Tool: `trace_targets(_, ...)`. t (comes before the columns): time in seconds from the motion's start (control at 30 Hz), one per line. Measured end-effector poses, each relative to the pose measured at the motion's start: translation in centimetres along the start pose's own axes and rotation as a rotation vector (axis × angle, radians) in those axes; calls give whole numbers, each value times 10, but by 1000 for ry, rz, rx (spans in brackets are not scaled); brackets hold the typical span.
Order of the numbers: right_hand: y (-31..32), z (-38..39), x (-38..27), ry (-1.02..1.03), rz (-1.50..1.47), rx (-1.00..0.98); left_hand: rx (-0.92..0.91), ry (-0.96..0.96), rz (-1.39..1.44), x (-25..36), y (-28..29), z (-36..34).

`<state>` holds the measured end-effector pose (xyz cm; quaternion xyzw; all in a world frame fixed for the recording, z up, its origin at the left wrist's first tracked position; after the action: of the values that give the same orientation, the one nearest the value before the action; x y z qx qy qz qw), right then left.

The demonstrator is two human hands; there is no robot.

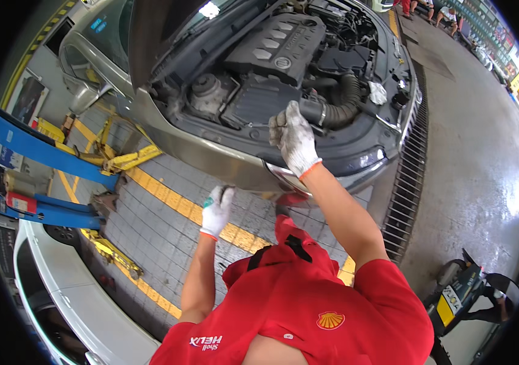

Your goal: The person works under the hood of a silver car, using a wrench to loosen and tighten bolts on engine components. They retrieve tools from a nearby toolbox, wipe parts with a cloth, and interact with other people in the garage while continuing to adjust engine parts.

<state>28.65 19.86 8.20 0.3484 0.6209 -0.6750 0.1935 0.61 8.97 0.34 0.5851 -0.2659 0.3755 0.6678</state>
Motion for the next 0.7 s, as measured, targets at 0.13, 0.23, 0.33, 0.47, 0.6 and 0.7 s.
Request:
trace_targets(0.13,-19,-72,54,-55,95,88,23,27,-39,-2,25,-32)
trace_targets(0.23,-30,-131,73,-46,162,20,122,21,-23,7,41,-71)
trace_targets(0.33,-36,-160,99,-47,126,3,205,77,-20,-6,69,-97)
trace_targets(0.47,-33,-181,118,-88,177,49,187,22,-44,5,86,-141)
trace_targets(0.6,-39,-185,127,-75,265,29,190,-52,-84,34,99,-186)
trace_targets(0.7,-39,-186,133,-91,299,34,176,-136,-84,53,100,-219)
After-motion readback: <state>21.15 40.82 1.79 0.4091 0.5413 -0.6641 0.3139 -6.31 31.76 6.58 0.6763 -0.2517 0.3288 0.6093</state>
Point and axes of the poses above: each hand's wrist, its own z-axis away from the middle knuckle, its own y-axis out of the back of the hand, x = y × z, the point moved 9 cm from there along -z, towards the middle knuckle, and after that the axes turned 15 degrees about y, right-handed, at the moved point
